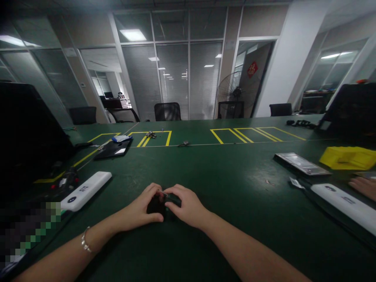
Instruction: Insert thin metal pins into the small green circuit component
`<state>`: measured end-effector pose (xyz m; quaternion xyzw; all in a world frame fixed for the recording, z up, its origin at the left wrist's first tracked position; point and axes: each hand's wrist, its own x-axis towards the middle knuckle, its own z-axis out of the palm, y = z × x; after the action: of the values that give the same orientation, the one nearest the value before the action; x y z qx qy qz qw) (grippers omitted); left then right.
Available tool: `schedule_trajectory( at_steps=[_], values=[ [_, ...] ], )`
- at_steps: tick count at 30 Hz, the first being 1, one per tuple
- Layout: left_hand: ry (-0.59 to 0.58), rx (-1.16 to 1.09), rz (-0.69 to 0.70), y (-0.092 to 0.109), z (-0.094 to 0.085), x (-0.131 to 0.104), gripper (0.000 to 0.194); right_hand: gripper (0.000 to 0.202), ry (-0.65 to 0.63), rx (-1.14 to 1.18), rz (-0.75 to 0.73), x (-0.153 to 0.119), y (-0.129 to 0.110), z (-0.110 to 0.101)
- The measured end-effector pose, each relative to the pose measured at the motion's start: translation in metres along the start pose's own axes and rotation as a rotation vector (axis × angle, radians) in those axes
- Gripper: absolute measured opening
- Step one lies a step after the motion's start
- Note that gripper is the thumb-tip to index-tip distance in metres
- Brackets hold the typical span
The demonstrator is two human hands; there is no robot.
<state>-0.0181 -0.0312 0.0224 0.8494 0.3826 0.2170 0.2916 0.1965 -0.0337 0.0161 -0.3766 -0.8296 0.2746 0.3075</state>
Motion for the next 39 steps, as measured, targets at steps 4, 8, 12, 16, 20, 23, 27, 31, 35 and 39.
schedule_trajectory(
  at_steps=[4,8,12,16,20,23,27,31,35,39],
  values=[
    [0.021,0.062,0.006,0.001,0.004,-0.001,0.053,0.05,-0.041,-0.047,0.017,-0.002,-0.004,0.002],
    [0.038,0.068,0.016,-0.002,0.008,0.0,0.042,0.06,-0.041,-0.074,0.059,-0.004,-0.004,0.005],
    [0.044,0.021,0.021,-0.003,0.008,0.0,0.039,0.05,-0.039,-0.086,0.057,-0.003,0.001,0.007],
    [0.056,-0.026,0.019,-0.004,0.007,-0.001,0.035,0.047,-0.034,-0.081,0.074,-0.001,0.002,0.009],
    [0.086,-0.066,0.027,-0.006,0.008,0.0,0.032,0.051,-0.011,-0.065,0.105,-0.001,0.003,0.011],
    [0.124,-0.123,-0.033,-0.009,0.01,0.001,0.034,0.052,0.045,-0.025,0.125,-0.002,0.004,0.011],
    [0.146,-0.371,-0.1,-0.012,0.012,0.004,0.038,0.05,0.186,0.076,0.135,-0.001,0.006,0.009],
    [0.145,-0.559,-0.104,-0.012,0.015,0.005,0.039,0.048,0.262,0.149,0.063,-0.001,0.005,0.008],
    [0.134,-0.551,-0.111,-0.008,0.016,0.004,0.038,0.046,0.234,0.151,-0.014,-0.003,-0.002,0.008],
    [0.148,-0.498,-0.09,-0.005,0.019,0.002,0.035,0.045,0.205,0.118,-0.063,-0.005,-0.006,0.007]
  ],
)
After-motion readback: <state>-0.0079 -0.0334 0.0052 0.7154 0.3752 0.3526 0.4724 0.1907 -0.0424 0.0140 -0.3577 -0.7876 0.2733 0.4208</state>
